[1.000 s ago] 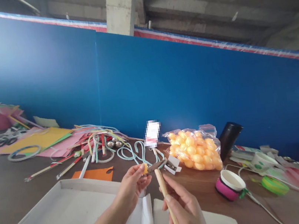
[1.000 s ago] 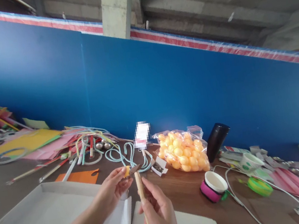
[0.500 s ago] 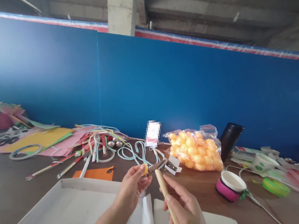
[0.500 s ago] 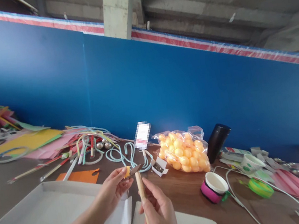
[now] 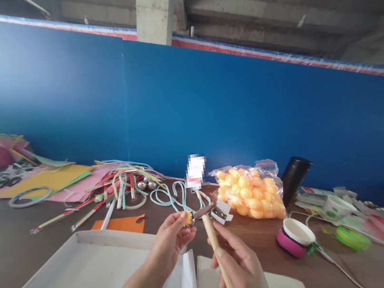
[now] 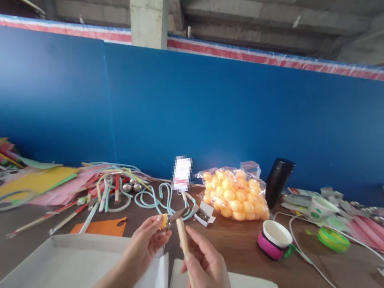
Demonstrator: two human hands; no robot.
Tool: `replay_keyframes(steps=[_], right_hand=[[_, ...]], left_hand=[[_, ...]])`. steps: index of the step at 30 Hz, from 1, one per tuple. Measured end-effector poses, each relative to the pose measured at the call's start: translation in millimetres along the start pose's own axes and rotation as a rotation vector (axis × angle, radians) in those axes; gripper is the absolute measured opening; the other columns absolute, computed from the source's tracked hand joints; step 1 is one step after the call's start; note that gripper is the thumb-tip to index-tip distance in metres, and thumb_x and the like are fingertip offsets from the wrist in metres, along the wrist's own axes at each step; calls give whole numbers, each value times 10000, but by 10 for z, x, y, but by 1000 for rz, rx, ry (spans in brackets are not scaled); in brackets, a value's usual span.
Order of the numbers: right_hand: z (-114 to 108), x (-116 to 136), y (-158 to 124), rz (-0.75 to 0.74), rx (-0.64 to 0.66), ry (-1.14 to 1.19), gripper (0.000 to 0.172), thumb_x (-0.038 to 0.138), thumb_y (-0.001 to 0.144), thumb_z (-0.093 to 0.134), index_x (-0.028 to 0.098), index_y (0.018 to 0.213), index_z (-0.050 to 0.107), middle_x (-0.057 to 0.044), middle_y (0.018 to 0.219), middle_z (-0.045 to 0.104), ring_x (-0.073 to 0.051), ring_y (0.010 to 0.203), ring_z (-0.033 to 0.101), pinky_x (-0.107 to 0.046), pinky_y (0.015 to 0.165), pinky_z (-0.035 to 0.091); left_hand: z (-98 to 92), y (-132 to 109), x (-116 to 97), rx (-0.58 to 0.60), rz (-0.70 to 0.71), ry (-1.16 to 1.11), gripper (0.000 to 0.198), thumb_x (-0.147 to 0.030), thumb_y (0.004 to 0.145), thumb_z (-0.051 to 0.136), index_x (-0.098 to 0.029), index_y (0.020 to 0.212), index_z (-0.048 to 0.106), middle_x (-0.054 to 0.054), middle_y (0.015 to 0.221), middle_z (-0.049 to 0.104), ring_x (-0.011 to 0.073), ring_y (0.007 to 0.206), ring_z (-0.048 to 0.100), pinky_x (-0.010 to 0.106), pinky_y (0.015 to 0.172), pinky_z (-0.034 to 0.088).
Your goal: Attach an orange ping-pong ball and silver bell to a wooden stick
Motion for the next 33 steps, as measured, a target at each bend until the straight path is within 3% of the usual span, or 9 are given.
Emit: replay_keyframes(steps=[19,33], right_hand=[[22,-49,6,7,2,6,562,404,724,632,169,1222,519,-81,810,606,-157,572,534,-171,319,373],[20,-39,16,3,31,26,542,391,746,613,181,1233,502,-55,748,602,-150,573,504,-173,341,378]], left_hand=[[14,-8,-10,19,10,13,233,-298,710,673,-152,861,571,8,693,588,98,610,629,182,596,533],[34,-15,-29,11,37,85,264,-330,699,676,-159,859,553,9,710,586,104,610,621,203,591,525]])
Point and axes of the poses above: each hand's wrist, its own y-axis towards the middle knuckle, its own z-axis out of the palm, x = y × z, the point moved 5 cm from there along y, towards the middle knuckle
